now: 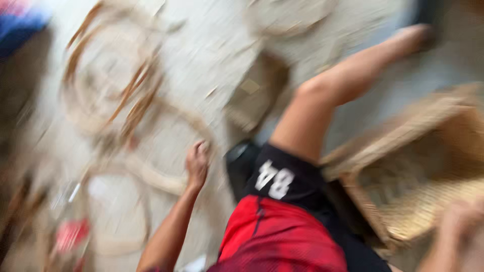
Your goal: The person sits on the floor with a woven bamboo basket frame on their lap, fitting thin bamboo strips across the open side as ribs. They apply glue from a squeeze bottle along the frame edge, press the strips into place, trim ends with pliers, and tap strips tight with a hammer.
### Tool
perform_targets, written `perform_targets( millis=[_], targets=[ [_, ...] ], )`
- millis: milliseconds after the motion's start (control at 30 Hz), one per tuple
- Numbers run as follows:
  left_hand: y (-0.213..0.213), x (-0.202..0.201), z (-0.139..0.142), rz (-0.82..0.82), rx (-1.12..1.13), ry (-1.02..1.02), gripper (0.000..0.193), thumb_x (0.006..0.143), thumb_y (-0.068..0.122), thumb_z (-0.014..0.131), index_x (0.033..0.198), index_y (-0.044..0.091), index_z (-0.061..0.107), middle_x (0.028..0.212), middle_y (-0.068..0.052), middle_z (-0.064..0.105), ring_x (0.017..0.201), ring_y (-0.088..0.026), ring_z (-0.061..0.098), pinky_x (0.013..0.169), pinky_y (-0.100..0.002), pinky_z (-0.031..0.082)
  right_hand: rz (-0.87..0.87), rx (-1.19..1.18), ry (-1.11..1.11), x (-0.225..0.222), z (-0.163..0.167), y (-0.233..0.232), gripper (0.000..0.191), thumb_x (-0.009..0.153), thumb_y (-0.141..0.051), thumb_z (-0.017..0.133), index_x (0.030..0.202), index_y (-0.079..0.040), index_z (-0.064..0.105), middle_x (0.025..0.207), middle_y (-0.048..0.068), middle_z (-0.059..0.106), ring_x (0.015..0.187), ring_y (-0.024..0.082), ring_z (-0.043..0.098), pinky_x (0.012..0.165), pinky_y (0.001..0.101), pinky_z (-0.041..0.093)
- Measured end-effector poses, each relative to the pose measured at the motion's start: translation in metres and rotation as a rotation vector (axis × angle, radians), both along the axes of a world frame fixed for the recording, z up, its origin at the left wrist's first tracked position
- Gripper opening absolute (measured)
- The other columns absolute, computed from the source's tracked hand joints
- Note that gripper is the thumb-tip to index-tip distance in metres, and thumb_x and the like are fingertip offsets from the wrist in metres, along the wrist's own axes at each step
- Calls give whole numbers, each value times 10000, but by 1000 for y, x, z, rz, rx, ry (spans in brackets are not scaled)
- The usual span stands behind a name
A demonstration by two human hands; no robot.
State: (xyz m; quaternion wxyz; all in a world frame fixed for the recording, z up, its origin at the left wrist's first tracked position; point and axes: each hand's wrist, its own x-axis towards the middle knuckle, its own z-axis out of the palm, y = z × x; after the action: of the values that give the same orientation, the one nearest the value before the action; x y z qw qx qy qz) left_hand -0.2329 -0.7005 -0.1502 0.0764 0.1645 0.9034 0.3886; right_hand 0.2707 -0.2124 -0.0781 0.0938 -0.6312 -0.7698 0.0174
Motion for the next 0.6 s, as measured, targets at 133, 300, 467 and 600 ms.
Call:
perform_targets(
  millis=[133,300,467,600],
  targets=[
    [107,-8,47,-143,221,62,221,1042,145,564,1197,49,689,1033,-158,727,927,-281,703,815,-388,548,-140,26,34,3,56,-30,696,959,-123,604,1619,-43,399,1288,355,560,1098,516,581,938,573,482],
    [296,-29,129,-453,394,-4,194,1046,164,583,1148,50,704,972,-144,751,860,-269,735,767,-364,562,-150,51,113,-12,83,-27,751,978,-114,568,1697,-40,365,1328,351,553,1154,510,574,1003,555,482],
    [437,11,192,-839,410,-6,164,1007,142,641,1108,32,709,965,-167,742,849,-302,727,760,-372,560,-195,-6,328,-12,106,-9,689,1004,-174,589,1632,-40,341,1470,324,510,1303,465,538,1058,514,447],
    [436,98,223,-1219,275,-12,194,969,103,645,1138,36,714,1055,-179,733,938,-334,707,805,-396,552,-281,231,506,46,147,-88,587,1028,-180,609,1565,-23,429,1384,259,611,1299,369,609,1073,444,487]
  ],
)
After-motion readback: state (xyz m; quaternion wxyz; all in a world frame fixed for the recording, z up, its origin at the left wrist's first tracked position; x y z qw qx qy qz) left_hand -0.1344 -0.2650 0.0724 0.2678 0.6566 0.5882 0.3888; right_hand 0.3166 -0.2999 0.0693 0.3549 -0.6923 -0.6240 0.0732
